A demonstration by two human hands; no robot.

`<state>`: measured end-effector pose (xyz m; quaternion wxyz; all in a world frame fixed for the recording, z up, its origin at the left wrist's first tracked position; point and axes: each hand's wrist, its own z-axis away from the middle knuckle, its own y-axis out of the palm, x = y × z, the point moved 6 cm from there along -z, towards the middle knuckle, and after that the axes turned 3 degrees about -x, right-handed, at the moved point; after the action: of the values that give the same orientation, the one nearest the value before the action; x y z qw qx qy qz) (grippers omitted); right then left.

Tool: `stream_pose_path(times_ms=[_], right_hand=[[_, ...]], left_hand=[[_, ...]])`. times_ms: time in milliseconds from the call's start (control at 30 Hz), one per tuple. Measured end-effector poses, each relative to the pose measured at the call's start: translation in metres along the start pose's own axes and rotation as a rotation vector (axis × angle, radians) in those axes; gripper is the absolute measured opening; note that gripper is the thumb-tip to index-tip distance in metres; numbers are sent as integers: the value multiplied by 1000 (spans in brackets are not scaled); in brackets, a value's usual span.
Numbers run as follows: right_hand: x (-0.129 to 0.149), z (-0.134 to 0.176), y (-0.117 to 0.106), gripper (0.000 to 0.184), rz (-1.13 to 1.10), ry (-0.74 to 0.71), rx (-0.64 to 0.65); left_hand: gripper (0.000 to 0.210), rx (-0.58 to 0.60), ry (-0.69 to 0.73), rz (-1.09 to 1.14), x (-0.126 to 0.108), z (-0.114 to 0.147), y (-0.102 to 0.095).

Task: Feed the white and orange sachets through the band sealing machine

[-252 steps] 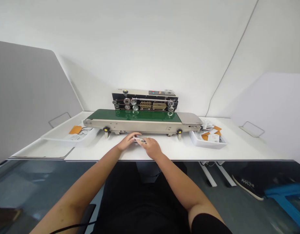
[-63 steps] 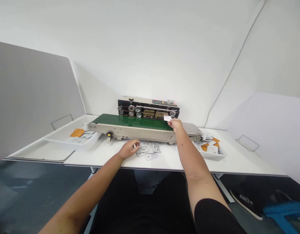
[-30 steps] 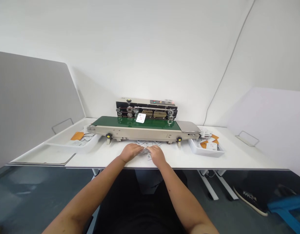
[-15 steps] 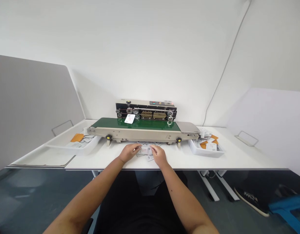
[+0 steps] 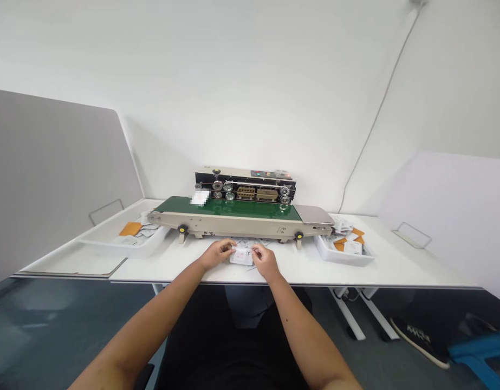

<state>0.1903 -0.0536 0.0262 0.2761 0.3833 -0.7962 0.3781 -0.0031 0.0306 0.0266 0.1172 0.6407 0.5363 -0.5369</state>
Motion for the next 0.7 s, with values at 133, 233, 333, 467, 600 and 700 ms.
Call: stream_pose_path(times_ms=[133, 233, 333, 467, 600, 700], right_hand=[[-5, -1, 3, 21, -61, 19, 22], [-14, -4, 0, 32, -149, 72, -76], [-19, -9, 3, 45, -157, 129, -76], [-8, -15, 20, 39, -107, 106, 136], [11, -20, 36, 43, -253, 14, 221], [18, -26, 42, 32, -140, 0, 143]], left_hand=[[29, 28, -36, 64, 5, -2, 3], [33, 9, -114, 199, 14, -5, 4], [44, -46, -184, 371, 22, -9, 1], [54, -45, -251, 533, 27, -11, -3], [57, -76, -270, 630, 26, -11, -10], [55, -35, -282, 661, 22, -7, -8]])
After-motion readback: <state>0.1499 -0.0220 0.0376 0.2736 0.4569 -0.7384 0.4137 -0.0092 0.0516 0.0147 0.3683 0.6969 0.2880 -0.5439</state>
